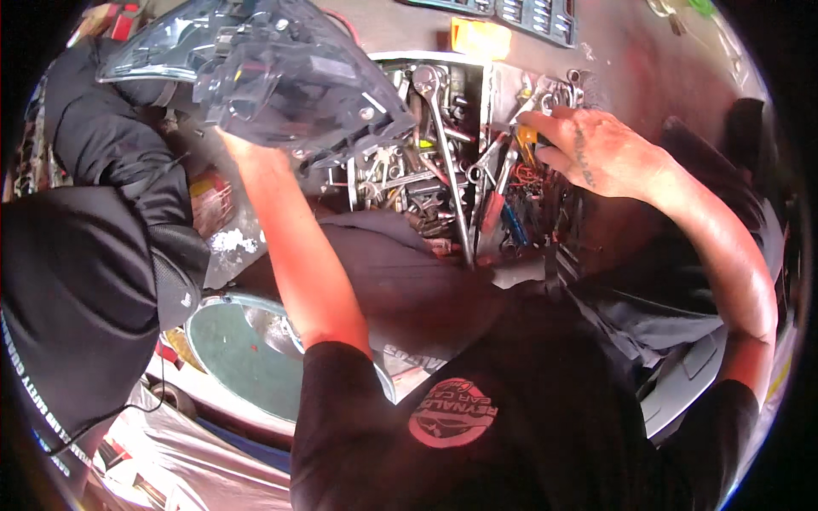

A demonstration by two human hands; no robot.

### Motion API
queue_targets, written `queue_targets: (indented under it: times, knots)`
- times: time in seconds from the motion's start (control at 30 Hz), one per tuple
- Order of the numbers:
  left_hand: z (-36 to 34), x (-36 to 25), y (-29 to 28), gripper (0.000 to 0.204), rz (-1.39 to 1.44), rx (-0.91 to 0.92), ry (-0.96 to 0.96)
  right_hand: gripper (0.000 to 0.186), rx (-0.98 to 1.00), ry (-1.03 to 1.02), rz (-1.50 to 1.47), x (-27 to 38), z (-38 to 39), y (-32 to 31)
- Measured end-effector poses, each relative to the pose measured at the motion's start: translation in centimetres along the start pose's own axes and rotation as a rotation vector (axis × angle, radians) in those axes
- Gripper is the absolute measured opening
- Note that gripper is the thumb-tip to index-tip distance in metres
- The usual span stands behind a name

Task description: The person works on a car headlight assembly while sitting on the floor, using pliers to remove components and then selecting and installing a bulb into the assembly by hand.

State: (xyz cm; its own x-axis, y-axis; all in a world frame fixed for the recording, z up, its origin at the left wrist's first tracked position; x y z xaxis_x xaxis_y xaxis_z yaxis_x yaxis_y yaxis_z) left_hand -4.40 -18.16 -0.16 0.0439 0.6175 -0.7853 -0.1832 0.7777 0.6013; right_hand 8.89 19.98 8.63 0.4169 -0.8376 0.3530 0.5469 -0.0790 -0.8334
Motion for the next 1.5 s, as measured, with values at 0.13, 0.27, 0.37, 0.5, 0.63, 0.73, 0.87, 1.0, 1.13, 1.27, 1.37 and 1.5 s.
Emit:
queue_targets:
  times: [0.13,0.27,0.37,0.5,0.63,0.73,0.87,1.0,1.13,1.27,1.37,1.5]
  knots:
    - [0.4,-0.9,-0.9,0.049,-0.051,-0.032,-0.001,0.035,0.161,0.026,-0.029,1.1,-0.1,0.0]
    - [-0.4,0.2,-1.3,0.048,-0.045,-0.033,-0.018,0.035,0.184,0.018,-0.100,0.8,0.2,0.3]
    - [-1.1,-0.3,-2.0,0.047,-0.061,-0.035,-0.040,0.034,0.232,0.051,-0.159,0.7,-0.2,0.2]
    - [-0.6,-1.0,-1.0,0.041,-0.085,-0.021,-0.062,0.033,0.263,0.061,-0.164,1.1,-0.5,-0.2]
    - [-0.8,-2.5,-2.2,0.038,0.045,0.006,-0.037,0.036,0.170,0.012,-0.117,1.5,-1.2,-0.2]
    - [-1.5,-1.0,-1.8,0.039,0.059,0.033,-0.055,0.049,0.257,0.064,-0.121,1.3,-1.1,-0.5]
    - [-0.8,-1.4,-2.5,0.040,0.027,0.006,-0.033,0.043,0.269,0.038,-0.170,1.9,-1.9,0.0]
    - [0.2,-1.3,-2.7,0.041,0.016,-0.012,-0.022,0.036,0.180,-0.007,-0.165,1.8,-1.8,0.4]
    - [-0.5,-1.4,-2.7,0.042,0.020,0.000,-0.016,0.038,0.150,-0.009,-0.193,1.7,-1.5,0.6]
    - [-1.0,-1.3,-2.9,0.043,0.029,0.010,-0.016,0.040,0.204,-0.009,-0.169,1.3,-1.4,1.1]
    - [-1.1,-1.2,-3.0,0.043,0.028,0.010,-0.016,0.042,0.170,-0.031,-0.147,1.2,-1.2,1.5]
    - [-1.0,-1.0,-3.2,0.044,0.032,0.011,-0.028,0.044,0.234,0.044,-0.166,1.0,-1.2,1.5]
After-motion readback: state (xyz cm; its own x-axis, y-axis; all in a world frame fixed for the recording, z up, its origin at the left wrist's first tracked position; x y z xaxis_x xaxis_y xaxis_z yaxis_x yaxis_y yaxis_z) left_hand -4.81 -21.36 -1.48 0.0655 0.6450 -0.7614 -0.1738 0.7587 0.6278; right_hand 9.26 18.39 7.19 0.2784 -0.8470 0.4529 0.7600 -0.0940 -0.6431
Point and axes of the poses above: each hand's wrist, its own z-axis away from the middle knuckle, its own y-axis out of the palm, x = y × z, the point moved 2 cm from there along -z, towards the middle knuckle, and after that the axes turned 3 degrees about z, right-handed, at the moved point
